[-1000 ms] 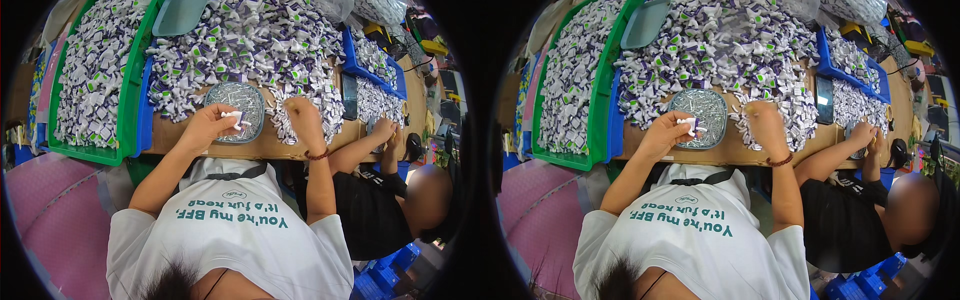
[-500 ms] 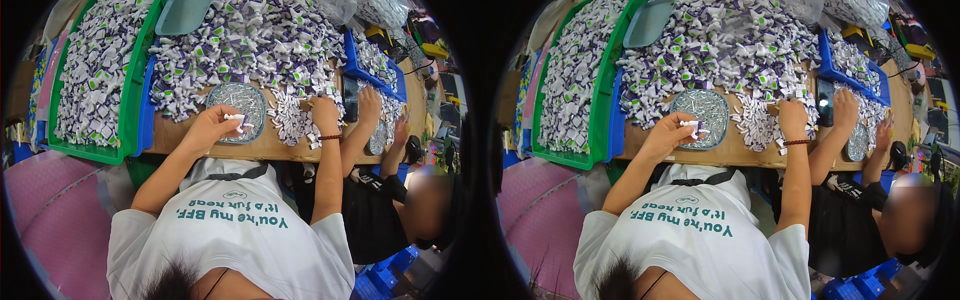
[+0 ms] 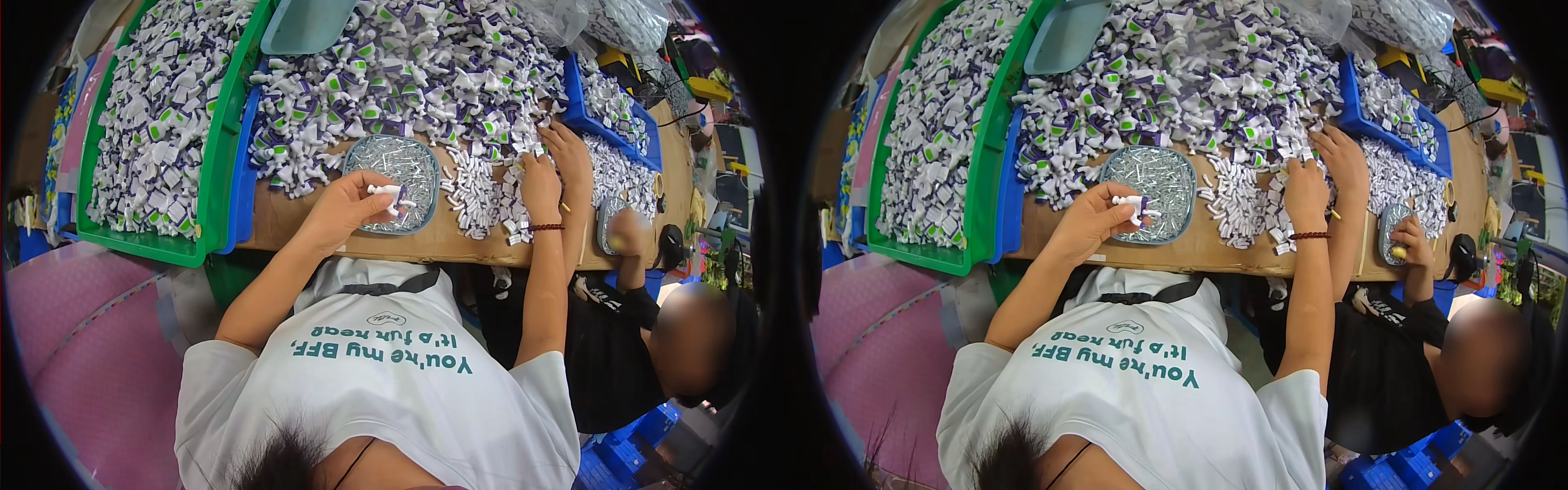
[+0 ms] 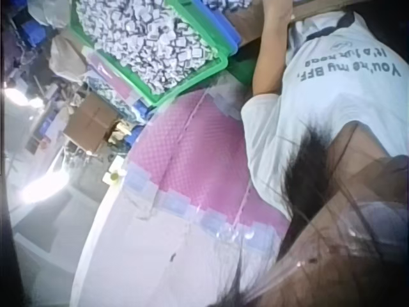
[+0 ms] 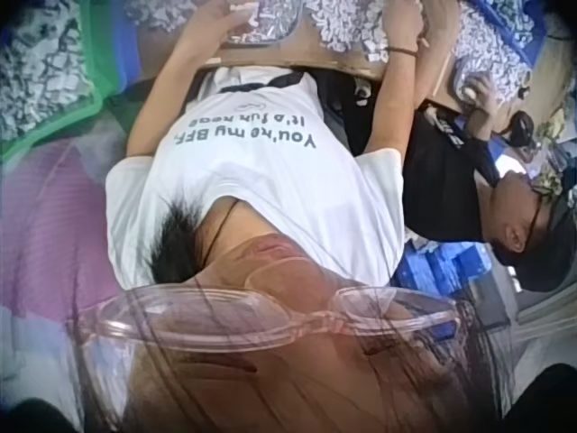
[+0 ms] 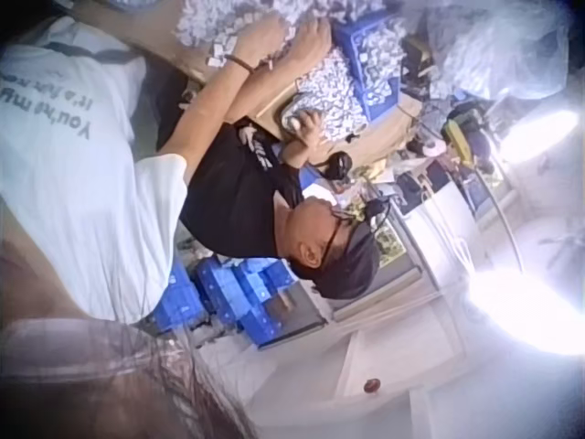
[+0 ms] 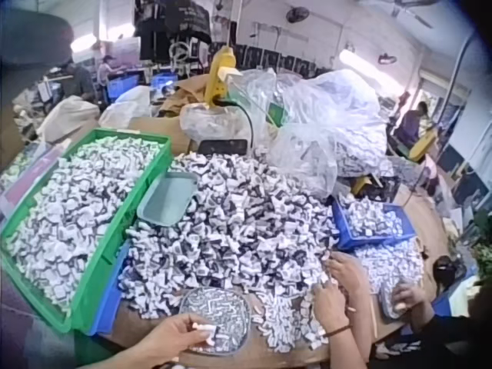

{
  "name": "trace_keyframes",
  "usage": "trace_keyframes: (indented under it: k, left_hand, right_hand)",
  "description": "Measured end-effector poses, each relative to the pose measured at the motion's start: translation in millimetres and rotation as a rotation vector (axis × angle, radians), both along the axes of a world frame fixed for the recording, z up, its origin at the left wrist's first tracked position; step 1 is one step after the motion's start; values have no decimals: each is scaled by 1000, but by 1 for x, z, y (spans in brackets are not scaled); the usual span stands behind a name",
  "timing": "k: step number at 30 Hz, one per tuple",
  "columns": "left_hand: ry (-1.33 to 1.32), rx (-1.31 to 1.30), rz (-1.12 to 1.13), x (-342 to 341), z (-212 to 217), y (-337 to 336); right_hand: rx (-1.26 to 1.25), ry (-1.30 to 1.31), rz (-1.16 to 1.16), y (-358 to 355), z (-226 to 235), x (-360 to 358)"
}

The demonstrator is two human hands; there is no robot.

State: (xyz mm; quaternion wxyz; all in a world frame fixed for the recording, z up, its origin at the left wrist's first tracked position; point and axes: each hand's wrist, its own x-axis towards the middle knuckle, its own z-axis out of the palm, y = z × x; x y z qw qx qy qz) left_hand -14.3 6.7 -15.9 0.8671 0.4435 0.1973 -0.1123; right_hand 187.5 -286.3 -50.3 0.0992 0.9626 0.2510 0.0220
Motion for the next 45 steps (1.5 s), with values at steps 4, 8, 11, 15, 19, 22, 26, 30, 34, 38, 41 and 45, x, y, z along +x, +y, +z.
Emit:
trace_keyframes:
  k: [4,8,11,15,19,22,26,30,34,38,41,45]
  left_hand:
    - [-14,-15,2,-1,-1,2]
    - [-3,-31,9,-1,-3,2]
    - [13,-90,10,1,1,-1]
    - [15,-157,8,3,6,-3]
    - [12,-215,65,2,7,-2]
    - [9,-219,95,1,10,-1]
    - [-3,-257,118,1,7,1]
    - [17,-261,141,1,7,0]
    - [12,-239,145,1,6,-1]
    - [17,-217,145,2,10,-1]
    - [14,-212,139,2,10,0]
    - [14,-200,130,2,9,-1]
  right_hand:
    - [10,-79,56,-3,-7,12]
    - [426,118,13,12,11,7]
    - [920,554,-158,44,41,-10]
    - [1418,1012,-181,93,67,-59]
    - [1496,1279,-197,118,68,-85]
    - [1429,1290,-163,121,62,-90]
    - [1380,1212,-104,126,65,-94]
    - [1229,1073,8,125,64,-93]
    - [1364,1095,-70,128,70,-98]
    - [1422,1123,-103,128,70,-98]
    - [1414,1114,-104,128,68,-98]
    - [1444,1115,-77,129,64,-98]
